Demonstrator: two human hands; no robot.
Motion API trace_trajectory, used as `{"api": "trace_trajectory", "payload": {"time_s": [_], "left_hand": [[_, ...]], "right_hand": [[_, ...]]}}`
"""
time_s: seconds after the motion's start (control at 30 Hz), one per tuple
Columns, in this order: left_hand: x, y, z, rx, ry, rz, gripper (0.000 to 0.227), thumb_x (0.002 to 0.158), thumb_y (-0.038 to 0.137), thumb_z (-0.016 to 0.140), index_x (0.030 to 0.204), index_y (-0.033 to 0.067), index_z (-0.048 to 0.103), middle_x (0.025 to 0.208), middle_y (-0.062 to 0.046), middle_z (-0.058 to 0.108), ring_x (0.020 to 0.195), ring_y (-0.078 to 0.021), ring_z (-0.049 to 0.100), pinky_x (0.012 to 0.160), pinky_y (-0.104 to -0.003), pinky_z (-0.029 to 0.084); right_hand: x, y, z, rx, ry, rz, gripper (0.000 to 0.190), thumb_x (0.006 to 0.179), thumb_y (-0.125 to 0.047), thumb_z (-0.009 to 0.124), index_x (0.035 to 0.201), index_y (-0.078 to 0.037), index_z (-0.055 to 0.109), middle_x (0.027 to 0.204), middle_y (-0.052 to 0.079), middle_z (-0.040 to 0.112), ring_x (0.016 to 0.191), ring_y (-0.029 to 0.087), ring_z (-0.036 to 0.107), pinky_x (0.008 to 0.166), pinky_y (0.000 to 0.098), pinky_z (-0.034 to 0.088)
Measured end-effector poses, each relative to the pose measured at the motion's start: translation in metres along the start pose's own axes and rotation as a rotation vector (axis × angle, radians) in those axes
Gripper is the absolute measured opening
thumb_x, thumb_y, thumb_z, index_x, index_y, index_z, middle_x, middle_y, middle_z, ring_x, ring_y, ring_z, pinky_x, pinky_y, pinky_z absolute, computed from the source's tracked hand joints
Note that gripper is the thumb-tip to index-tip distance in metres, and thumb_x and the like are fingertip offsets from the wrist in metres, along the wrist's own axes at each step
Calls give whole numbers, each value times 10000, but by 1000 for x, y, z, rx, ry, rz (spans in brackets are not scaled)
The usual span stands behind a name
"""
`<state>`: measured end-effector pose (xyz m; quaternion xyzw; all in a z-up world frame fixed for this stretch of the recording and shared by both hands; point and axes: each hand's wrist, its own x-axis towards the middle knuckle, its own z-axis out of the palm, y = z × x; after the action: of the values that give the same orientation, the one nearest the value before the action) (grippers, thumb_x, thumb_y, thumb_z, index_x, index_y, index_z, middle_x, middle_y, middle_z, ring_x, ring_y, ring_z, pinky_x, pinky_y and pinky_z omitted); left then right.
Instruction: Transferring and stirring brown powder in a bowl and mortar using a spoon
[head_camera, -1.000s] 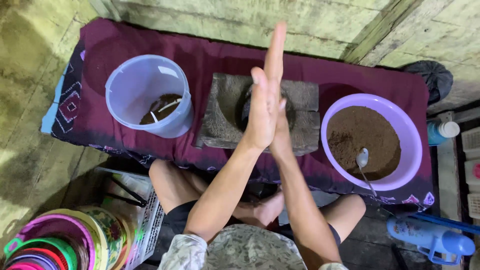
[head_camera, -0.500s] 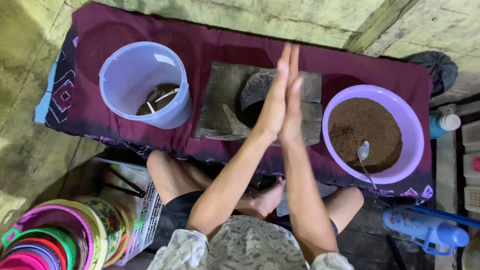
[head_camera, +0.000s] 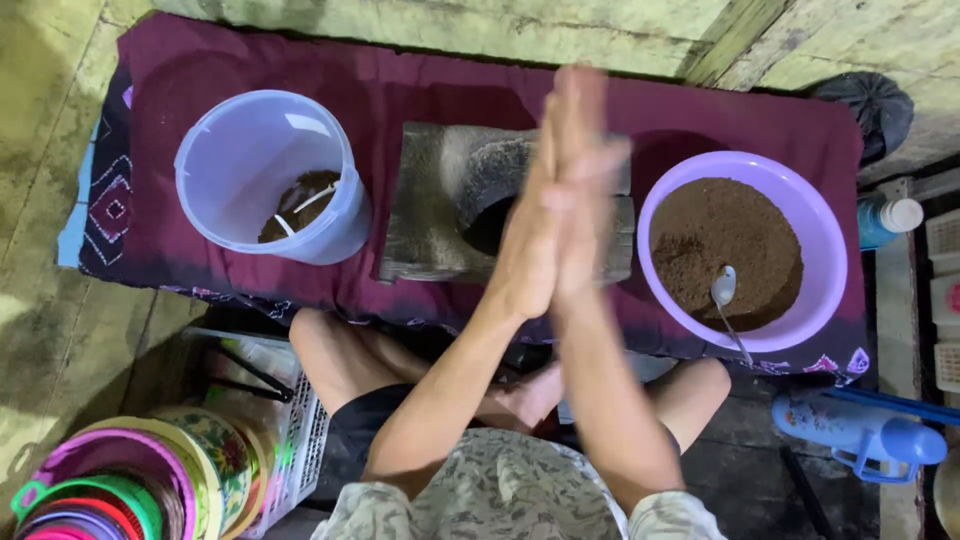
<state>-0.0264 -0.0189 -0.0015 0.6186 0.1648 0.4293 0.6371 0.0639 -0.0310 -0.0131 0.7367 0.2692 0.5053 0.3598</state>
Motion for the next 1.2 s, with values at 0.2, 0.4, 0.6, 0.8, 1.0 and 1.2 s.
{"api": "trace_trajectory", "payload": {"time_s": [0.2, 0.4, 0.6, 0.8, 1.0, 1.2], "left_hand": [[34, 51, -24, 88, 129, 235, 749, 1109, 617, 190, 1670, 128, 107, 1787, -39, 20, 1713, -163, -50, 1471, -378, -75], [8, -12, -14, 309, -37, -25, 724, 1070, 527, 162, 1631, 80, 68, 1730, -111, -12, 1635, -281, -54, 1329, -486, -149], [-1, -24, 0, 43, -10, -90, 918, 961, 751, 188, 1610, 127, 10, 1709, -86, -77, 1593, -239, -99, 1281, -471, -86], [4, 51, 16, -126, 10, 306, 973, 1013, 834, 235, 1683, 151, 59, 1807, -66, -10, 1751, -228, -55, 1526, -476, -78], [-10, -34, 8, 455, -60, 58, 740, 1074, 631, 177, 1631, 177, 4, 1723, -111, -92, 1612, -305, -123, 1260, -596, -135], [6, 47, 29, -214, -21, 247, 900, 1023, 753, 171, 1642, 118, 25, 1759, -101, -44, 1681, -238, -54, 1433, -439, -42]], "right_hand": [[-55, 30, -51, 3082, -297, -87, 967, 1035, -766, 178, 1642, -26, 43, 1753, 133, 8, 1658, 244, -4, 1388, 429, 5], [-4, 49, -21, 3126, -397, 346, 858, 1010, -663, 160, 1615, -57, 214, 1729, 100, 140, 1641, 239, 29, 1344, 419, -29], [9, 51, -6, 3244, 78, 289, 882, 1014, -795, 187, 1705, -250, 234, 1845, 5, 119, 1790, 232, 13, 1463, 634, -90], [-19, 1, -3, 2890, -765, 148, 934, 942, -722, 142, 1627, -93, 59, 1733, 100, -6, 1604, 219, -43, 1282, 422, -47], [19, 77, 3, 3458, -317, 267, 944, 920, -736, 137, 1647, -133, 144, 1768, 108, 86, 1677, 272, 48, 1355, 536, 9], [-18, 5, -2, 2989, -268, -57, 783, 1093, -633, 204, 1650, -118, 8, 1758, 87, -61, 1650, 208, -76, 1370, 437, -56]]}}
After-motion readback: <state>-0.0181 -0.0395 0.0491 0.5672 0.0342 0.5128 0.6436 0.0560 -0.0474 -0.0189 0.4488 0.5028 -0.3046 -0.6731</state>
